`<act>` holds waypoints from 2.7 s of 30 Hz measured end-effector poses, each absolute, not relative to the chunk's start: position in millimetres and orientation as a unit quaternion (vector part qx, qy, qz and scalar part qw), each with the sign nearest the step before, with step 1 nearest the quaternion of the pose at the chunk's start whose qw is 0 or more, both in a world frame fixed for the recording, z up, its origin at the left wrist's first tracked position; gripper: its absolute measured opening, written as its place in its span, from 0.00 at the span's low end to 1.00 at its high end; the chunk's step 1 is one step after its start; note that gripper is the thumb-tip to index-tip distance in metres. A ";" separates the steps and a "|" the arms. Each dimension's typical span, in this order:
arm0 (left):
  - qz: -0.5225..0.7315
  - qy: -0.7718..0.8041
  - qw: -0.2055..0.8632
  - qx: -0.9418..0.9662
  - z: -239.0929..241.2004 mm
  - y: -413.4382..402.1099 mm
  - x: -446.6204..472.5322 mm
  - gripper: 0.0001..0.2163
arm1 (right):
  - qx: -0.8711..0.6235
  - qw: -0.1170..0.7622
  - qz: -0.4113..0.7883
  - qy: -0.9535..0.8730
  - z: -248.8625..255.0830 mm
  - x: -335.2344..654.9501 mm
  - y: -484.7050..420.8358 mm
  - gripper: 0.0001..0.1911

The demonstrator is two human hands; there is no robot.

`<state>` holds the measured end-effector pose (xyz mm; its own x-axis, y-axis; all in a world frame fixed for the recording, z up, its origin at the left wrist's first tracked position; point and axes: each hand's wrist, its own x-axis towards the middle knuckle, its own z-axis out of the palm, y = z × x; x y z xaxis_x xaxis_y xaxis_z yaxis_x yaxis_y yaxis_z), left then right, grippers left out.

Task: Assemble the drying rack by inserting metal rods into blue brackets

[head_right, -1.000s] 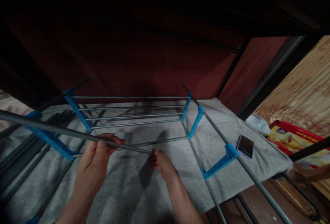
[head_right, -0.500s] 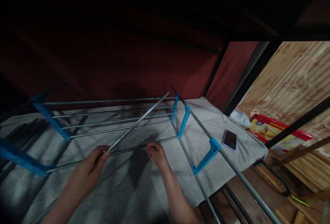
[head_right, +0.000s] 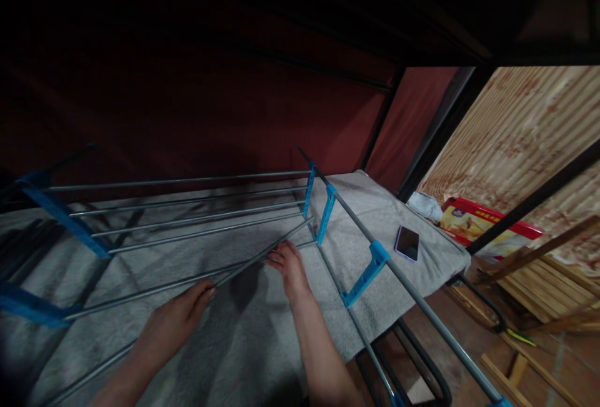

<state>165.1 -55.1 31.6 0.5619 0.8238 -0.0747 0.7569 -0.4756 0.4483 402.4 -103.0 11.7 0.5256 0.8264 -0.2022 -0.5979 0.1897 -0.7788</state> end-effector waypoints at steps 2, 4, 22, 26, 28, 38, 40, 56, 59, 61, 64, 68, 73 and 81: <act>0.080 0.449 0.230 0.860 30.0 -52.5 161.3 0.19 | -0.424 0.766 0.467 -0.121 13.5 407.4 -103.8 0.15; 0.086 0.439 0.245 0.860 28.0 -49.3 156.8 0.19 | -0.419 0.768 0.470 -0.119 13.1 412.7 -103.7 0.15; 0.158 0.443 0.234 0.851 9.7 -20.0 127.2 0.17 | -0.440 0.796 0.411 -0.070 7.9 423.6 -107.3 0.12; 0.164 0.431 0.237 0.855 3.3 -16.9 125.0 0.19 | -0.428 0.805 0.405 -0.065 5.7 425.4 -108.5 0.14; 0.167 0.429 0.244 0.854 1.0 -15.8 124.3 0.19 | -0.427 0.806 0.406 -0.063 5.3 426.3 -108.8 0.14; 0.205 0.420 0.259 0.845 0.0 -11.2 121.2 0.13 | -0.426 0.813 0.395 -0.026 7.6 428.2 -108.0 0.13; 0.216 0.410 0.255 0.849 -4.1 -7.8 120.3 0.15 | -0.425 0.815 0.393 -0.026 7.7 428.5 -108.3 0.13; 0.163 0.413 0.331 0.833 -9.3 -8.2 119.0 0.17 | -0.436 0.821 0.369 0.011 5.9 433.0 -109.5 0.12; 0.171 0.409 0.333 0.832 -12.3 -6.7 119.6 0.17 | -0.439 0.821 0.364 0.002 6.1 434.4 -110.8 0.11; 0.170 0.412 0.342 0.827 -11.4 -7.8 121.1 0.18 | -0.442 0.819 0.365 -0.001 6.2 435.5 -111.7 0.11; 0.168 0.424 0.358 0.815 -8.6 -10.9 122.9 0.20 | -0.439 0.821 0.365 -0.002 5.9 436.4 -112.6 0.10; 0.177 0.423 0.365 0.810 -7.2 -12.1 122.7 0.20 | -0.438 0.824 0.360 0.002 4.9 436.7 -112.5 0.11; 0.180 0.408 0.361 0.819 -6.2 -9.4 121.8 0.18 | -0.436 0.824 0.362 0.006 3.0 438.0 -111.6 0.10; 0.183 0.447 0.368 0.795 -2.1 -13.3 123.7 0.22 | -0.416 0.829 0.372 0.013 -1.3 439.8 -112.2 0.12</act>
